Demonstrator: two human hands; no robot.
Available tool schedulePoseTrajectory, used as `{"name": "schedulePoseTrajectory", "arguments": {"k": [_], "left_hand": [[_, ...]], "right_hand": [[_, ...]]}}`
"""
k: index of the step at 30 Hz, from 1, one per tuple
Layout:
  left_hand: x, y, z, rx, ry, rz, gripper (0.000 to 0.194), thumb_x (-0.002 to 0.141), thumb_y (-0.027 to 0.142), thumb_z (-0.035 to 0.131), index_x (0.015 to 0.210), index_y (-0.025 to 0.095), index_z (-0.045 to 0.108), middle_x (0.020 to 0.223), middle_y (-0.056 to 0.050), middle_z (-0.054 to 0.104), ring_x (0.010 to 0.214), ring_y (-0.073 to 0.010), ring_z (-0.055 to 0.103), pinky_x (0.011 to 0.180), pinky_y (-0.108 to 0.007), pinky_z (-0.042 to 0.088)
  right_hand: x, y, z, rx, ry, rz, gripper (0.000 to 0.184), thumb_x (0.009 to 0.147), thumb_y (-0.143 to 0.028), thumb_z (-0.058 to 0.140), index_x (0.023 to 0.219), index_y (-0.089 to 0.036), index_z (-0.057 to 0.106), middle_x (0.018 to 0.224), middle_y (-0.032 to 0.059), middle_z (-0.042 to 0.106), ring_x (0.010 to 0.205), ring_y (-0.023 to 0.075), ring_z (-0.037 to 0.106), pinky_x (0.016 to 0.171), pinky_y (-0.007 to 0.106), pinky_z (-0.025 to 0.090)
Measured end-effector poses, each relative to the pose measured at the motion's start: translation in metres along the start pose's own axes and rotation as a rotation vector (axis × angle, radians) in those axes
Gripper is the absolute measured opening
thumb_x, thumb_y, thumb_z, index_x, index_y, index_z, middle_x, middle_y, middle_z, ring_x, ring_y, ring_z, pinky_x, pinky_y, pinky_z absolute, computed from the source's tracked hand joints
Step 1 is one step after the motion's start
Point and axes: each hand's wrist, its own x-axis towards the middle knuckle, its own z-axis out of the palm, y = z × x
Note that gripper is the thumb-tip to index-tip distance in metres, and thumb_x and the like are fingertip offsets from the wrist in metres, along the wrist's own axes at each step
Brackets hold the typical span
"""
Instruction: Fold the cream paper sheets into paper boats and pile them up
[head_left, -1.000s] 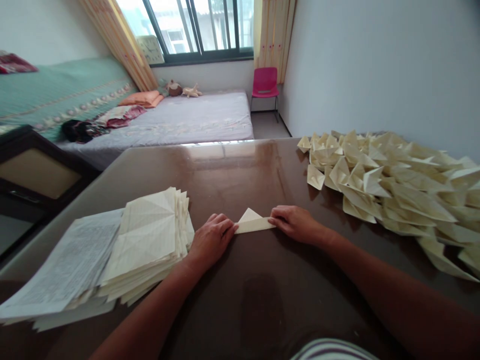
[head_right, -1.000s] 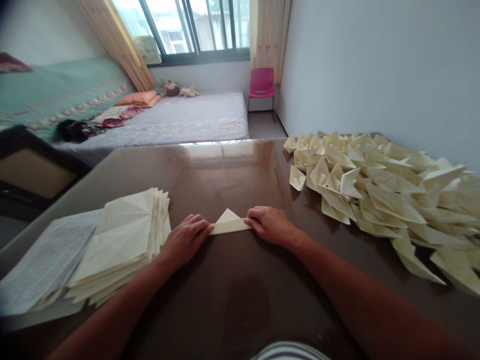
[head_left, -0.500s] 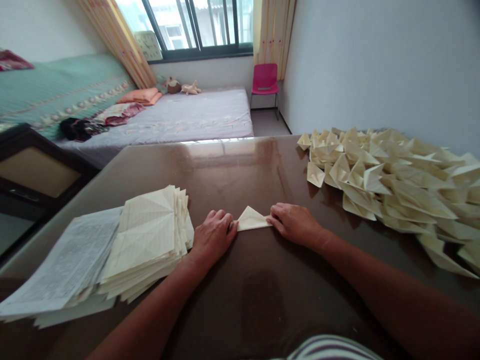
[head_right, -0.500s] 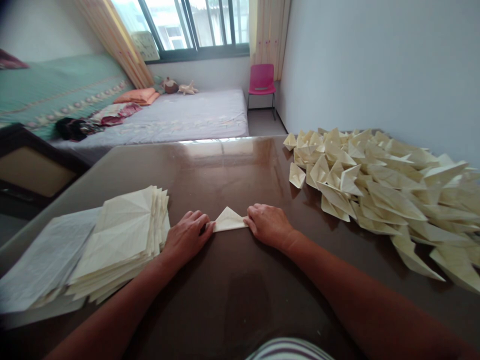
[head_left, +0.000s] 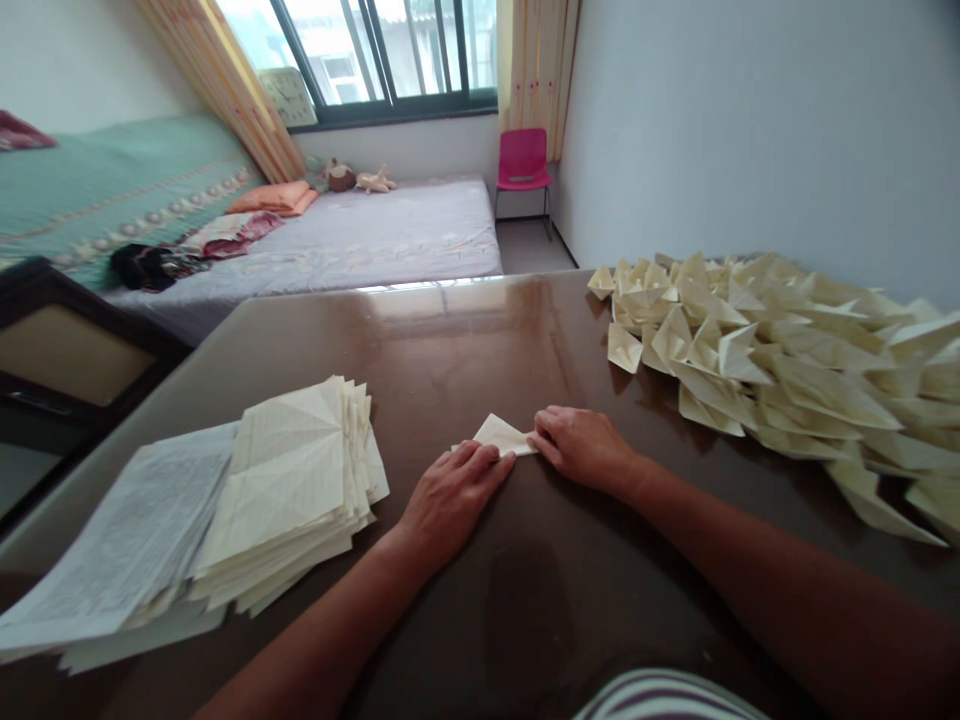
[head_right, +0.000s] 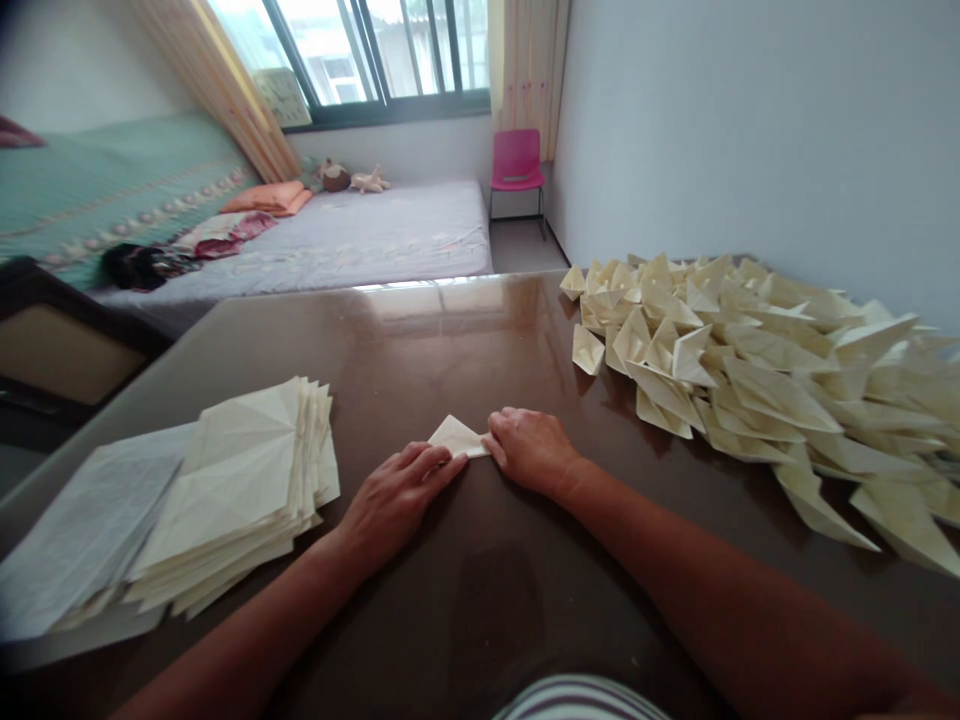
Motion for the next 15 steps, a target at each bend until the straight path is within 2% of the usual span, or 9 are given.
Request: {"name": "schedulePoseTrajectory", "arguments": {"k": [2, 5, 7, 10, 13, 15], "left_hand": [[0.0, 0.003, 0.001, 0.006, -0.035, -0.021, 0.037, 0.094, 0.023, 0.047, 0.132, 0.022, 0.048, 0.116, -0.005, 0.059, 0.107, -0.0214, 0.05, 0.086, -0.034, 0.046], [0.001, 0.004, 0.001, 0.034, -0.075, -0.062, 0.036, 0.094, 0.024, 0.047, 0.131, 0.025, 0.049, 0.118, -0.004, 0.058, 0.108, -0.0218, 0.049, 0.082, -0.034, 0.047], [0.002, 0.004, 0.0, 0.046, -0.093, -0.077, 0.037, 0.094, 0.026, 0.048, 0.131, 0.028, 0.048, 0.118, -0.003, 0.058, 0.107, -0.0217, 0.05, 0.08, -0.034, 0.047], [0.002, 0.005, -0.003, 0.049, -0.102, -0.082, 0.037, 0.094, 0.027, 0.049, 0.13, 0.029, 0.048, 0.117, -0.002, 0.058, 0.107, -0.0213, 0.05, 0.08, -0.034, 0.046], [0.002, 0.006, -0.004, 0.072, -0.096, -0.077, 0.036, 0.094, 0.027, 0.048, 0.13, 0.028, 0.049, 0.118, -0.002, 0.058, 0.107, -0.0211, 0.05, 0.08, -0.034, 0.046], [0.001, 0.006, -0.004, 0.094, -0.088, -0.073, 0.035, 0.094, 0.026, 0.048, 0.129, 0.027, 0.05, 0.117, -0.003, 0.059, 0.106, -0.0211, 0.05, 0.078, -0.034, 0.046]], "right_hand": [[-0.001, 0.0, 0.0, 0.01, 0.008, 0.004, 0.028, 0.095, -0.04, 0.041, 0.082, -0.021, 0.057, 0.086, 0.0023, 0.065, 0.077, 0.0171, 0.061, 0.058, 0.027, 0.031], [-0.004, -0.006, -0.004, -0.002, 0.075, -0.034, 0.019, 0.094, -0.036, 0.046, 0.094, -0.021, 0.058, 0.095, 0.0038, 0.064, 0.083, 0.0178, 0.06, 0.062, 0.026, 0.035], [-0.009, -0.014, -0.007, -0.046, 0.103, -0.143, 0.015, 0.094, -0.03, 0.047, 0.1, -0.022, 0.059, 0.101, 0.0047, 0.062, 0.09, 0.0189, 0.059, 0.068, 0.027, 0.037], [-0.019, -0.026, -0.011, -0.132, 0.054, -0.277, 0.017, 0.093, -0.022, 0.048, 0.103, -0.021, 0.061, 0.102, 0.0063, 0.062, 0.091, 0.0207, 0.057, 0.069, 0.03, 0.039], [-0.028, -0.033, -0.013, -0.212, 0.0, -0.23, 0.023, 0.09, -0.013, 0.048, 0.11, -0.015, 0.06, 0.103, 0.0111, 0.062, 0.089, 0.0235, 0.057, 0.066, 0.033, 0.04], [-0.032, -0.034, -0.014, -0.244, -0.03, -0.193, 0.024, 0.089, -0.01, 0.047, 0.107, -0.013, 0.062, 0.102, 0.0136, 0.062, 0.088, 0.0248, 0.057, 0.064, 0.035, 0.04]]}}
